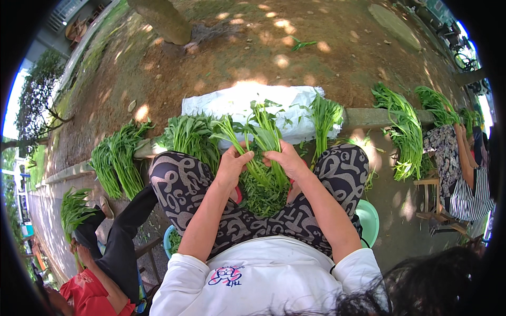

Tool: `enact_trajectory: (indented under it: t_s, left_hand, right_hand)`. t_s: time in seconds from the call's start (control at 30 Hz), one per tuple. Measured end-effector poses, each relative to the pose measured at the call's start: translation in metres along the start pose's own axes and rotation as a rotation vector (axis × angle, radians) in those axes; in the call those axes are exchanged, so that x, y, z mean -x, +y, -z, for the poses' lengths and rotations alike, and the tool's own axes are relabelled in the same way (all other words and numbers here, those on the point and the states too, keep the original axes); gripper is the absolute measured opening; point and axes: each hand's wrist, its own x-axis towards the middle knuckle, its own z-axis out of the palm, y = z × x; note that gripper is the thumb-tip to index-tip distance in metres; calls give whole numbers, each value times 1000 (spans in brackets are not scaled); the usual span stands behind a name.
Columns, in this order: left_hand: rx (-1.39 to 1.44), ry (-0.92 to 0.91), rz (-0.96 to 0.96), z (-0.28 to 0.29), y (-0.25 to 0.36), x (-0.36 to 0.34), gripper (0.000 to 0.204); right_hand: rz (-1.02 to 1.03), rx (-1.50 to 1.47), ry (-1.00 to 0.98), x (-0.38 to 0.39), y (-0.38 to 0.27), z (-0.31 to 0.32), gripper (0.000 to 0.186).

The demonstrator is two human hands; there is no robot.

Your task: The person sorts bunches of leafy green vegetables by hand, picking through the stems and leaves and placing the items into piles on a plastic sheet and the ground.

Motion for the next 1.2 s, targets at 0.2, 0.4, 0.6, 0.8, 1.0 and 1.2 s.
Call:
enact_trajectory:
  t_s: [0.2, 0.4, 0.6, 0.8, 1.0, 1.2]
  left_hand:
    - [-136, -4, 3, 1, -5, -2, 35]
    - [-130, -28, 33, -1, 0, 2, 39]
    - [-78, 10, -29, 3, 1, 1, 38]
    - [-154, 69, -54, 8, 5, 1, 40]
    - [-148, -7, -50, -1, 0, 2, 35]
    - [-105, -189, -2, -5, 7, 8, 31]
  right_hand:
    - [101, 76, -126, 12, -17, -27, 48]
    - [-2, 168, -69, 11, -25, -19, 43]
    - [-14, 7, 60, 5, -9, -5, 33]
    - [91, -123, 280, -1, -14, 11, 32]
    - [47, 19, 2, 4, -5, -12, 33]
    - [91, 74, -205, 3, -8, -19, 42]
